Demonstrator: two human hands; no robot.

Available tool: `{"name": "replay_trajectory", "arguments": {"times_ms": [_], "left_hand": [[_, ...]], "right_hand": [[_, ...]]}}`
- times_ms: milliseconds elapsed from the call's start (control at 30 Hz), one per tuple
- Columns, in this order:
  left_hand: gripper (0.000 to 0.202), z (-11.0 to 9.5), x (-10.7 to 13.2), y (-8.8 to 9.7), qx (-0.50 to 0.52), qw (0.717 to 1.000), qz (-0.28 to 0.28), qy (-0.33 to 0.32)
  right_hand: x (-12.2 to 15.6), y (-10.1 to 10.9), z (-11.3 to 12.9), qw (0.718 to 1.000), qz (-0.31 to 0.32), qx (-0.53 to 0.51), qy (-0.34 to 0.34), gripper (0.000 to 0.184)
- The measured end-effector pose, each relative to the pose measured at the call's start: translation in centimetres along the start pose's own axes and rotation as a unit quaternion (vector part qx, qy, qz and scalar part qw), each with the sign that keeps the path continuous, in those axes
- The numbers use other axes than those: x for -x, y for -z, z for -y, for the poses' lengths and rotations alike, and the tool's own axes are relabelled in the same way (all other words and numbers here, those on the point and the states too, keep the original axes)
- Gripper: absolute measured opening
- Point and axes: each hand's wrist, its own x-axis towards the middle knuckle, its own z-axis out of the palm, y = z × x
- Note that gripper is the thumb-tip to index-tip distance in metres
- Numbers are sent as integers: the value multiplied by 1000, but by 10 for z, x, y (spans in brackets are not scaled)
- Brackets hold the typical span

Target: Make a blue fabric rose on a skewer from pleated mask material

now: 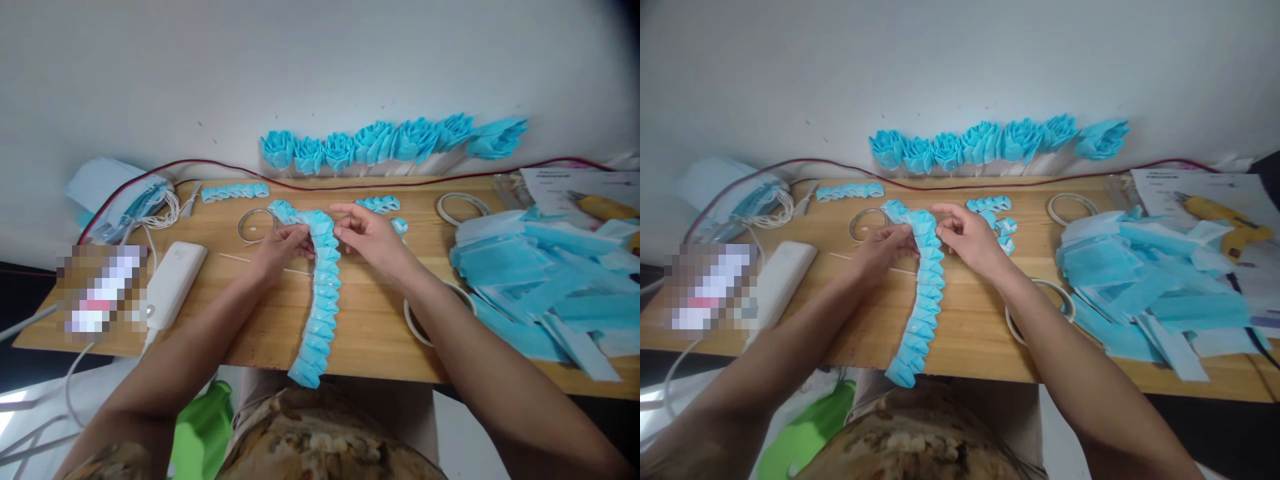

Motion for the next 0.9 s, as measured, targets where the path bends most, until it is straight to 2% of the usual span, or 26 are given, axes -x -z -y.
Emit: {"name": "replay_trajectory", "arguments": {"times_ms": [100, 267, 433, 800, 900], "left_hand": [[46, 1, -1, 0, -3, 1000, -6, 3], [38, 2, -1, 1, -25, 999, -37, 5], [34, 0, -1, 1, -22, 999, -33, 2], [29, 0, -1, -2, -34, 998, -44, 8], [29, -1, -1, -1, -18, 999, -41, 12]], "right_hand": [[0, 0, 1, 1000, 3, 4, 2, 39], [2, 1, 4, 1000, 18, 13, 0, 36], [1, 1, 2, 999, 42, 15, -1, 41], [1, 0, -2, 999, 44, 21, 9, 41], [1, 1, -1, 996, 14, 78, 38, 38]]}}
